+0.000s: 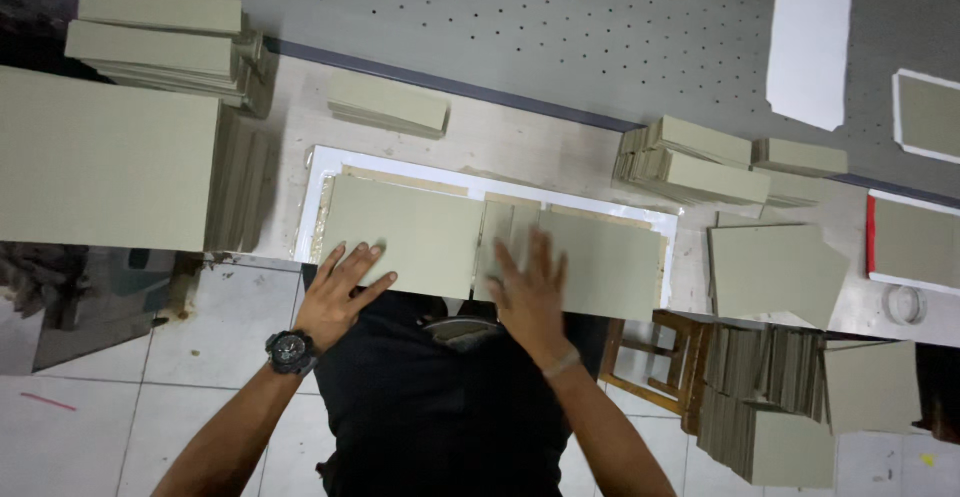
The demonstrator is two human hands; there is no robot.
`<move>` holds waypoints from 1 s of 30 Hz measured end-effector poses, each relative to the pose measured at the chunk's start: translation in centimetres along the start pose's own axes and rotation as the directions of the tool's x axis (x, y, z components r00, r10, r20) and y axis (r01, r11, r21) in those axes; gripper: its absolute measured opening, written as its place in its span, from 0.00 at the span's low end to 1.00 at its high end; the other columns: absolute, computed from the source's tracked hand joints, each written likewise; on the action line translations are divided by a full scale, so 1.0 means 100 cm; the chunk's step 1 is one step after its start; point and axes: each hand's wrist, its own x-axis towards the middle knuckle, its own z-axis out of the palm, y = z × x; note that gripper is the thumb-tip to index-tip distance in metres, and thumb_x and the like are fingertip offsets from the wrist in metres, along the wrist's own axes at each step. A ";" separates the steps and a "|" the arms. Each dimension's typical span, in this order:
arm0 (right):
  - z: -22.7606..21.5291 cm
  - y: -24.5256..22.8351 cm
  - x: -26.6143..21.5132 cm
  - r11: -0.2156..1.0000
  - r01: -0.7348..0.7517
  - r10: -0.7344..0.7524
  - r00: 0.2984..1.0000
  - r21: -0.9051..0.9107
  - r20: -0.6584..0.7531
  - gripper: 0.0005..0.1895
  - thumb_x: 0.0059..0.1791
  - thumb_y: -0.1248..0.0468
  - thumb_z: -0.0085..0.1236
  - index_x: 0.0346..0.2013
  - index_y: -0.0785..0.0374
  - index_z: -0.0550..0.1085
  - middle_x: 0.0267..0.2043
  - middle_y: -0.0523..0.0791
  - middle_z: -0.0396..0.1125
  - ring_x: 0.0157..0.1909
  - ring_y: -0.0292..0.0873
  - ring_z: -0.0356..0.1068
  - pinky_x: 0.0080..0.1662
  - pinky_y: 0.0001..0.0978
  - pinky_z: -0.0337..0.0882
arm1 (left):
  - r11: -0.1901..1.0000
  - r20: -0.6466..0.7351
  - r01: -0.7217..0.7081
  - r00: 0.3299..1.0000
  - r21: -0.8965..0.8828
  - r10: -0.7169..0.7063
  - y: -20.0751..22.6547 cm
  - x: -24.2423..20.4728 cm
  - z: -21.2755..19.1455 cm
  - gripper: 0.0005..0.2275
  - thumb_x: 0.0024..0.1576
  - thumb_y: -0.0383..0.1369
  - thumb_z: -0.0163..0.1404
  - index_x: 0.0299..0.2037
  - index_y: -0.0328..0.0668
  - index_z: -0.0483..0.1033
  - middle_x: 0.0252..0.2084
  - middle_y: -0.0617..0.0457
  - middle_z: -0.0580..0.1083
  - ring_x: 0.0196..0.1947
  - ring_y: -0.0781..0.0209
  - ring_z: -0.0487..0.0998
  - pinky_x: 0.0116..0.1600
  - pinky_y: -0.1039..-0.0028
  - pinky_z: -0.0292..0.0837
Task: The person repeatedly places a red cover over a stack of beige book blocks, presses it down, and then removes it to arrange the blocks on a white board. This cycle is performed multiple times throughout the video.
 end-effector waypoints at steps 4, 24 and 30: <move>0.029 -0.022 0.032 0.999 -0.008 0.007 1.000 0.041 0.023 0.36 0.60 0.39 0.50 0.79 0.49 0.65 0.83 0.67 0.40 0.83 0.76 0.37 0.69 0.87 0.40 | 0.999 0.079 0.034 0.996 -0.009 -0.034 0.000 -0.005 0.003 0.21 0.75 0.32 0.32 0.65 0.61 0.80 0.74 0.42 0.71 0.73 0.41 0.71 0.75 0.44 0.63; 0.046 0.039 0.037 0.986 -0.126 0.137 0.985 0.110 -0.102 0.28 0.59 0.39 0.51 0.73 0.38 0.73 0.88 0.57 0.33 0.86 0.68 0.31 0.73 0.79 0.43 | 0.987 0.427 0.148 0.897 -0.053 -0.112 0.056 0.103 0.033 0.29 0.64 0.38 0.54 0.76 0.43 0.64 0.85 0.34 0.45 0.83 0.27 0.46 0.78 0.26 0.39; 0.042 0.040 0.038 0.985 -0.144 0.153 0.984 0.093 -0.088 0.28 0.58 0.37 0.55 0.72 0.34 0.73 0.87 0.57 0.39 0.86 0.67 0.35 0.73 0.80 0.39 | 0.995 0.369 0.097 0.924 0.033 -0.102 0.041 0.102 0.107 0.30 0.68 0.51 0.49 0.77 0.45 0.63 0.86 0.37 0.45 0.83 0.30 0.46 0.81 0.32 0.35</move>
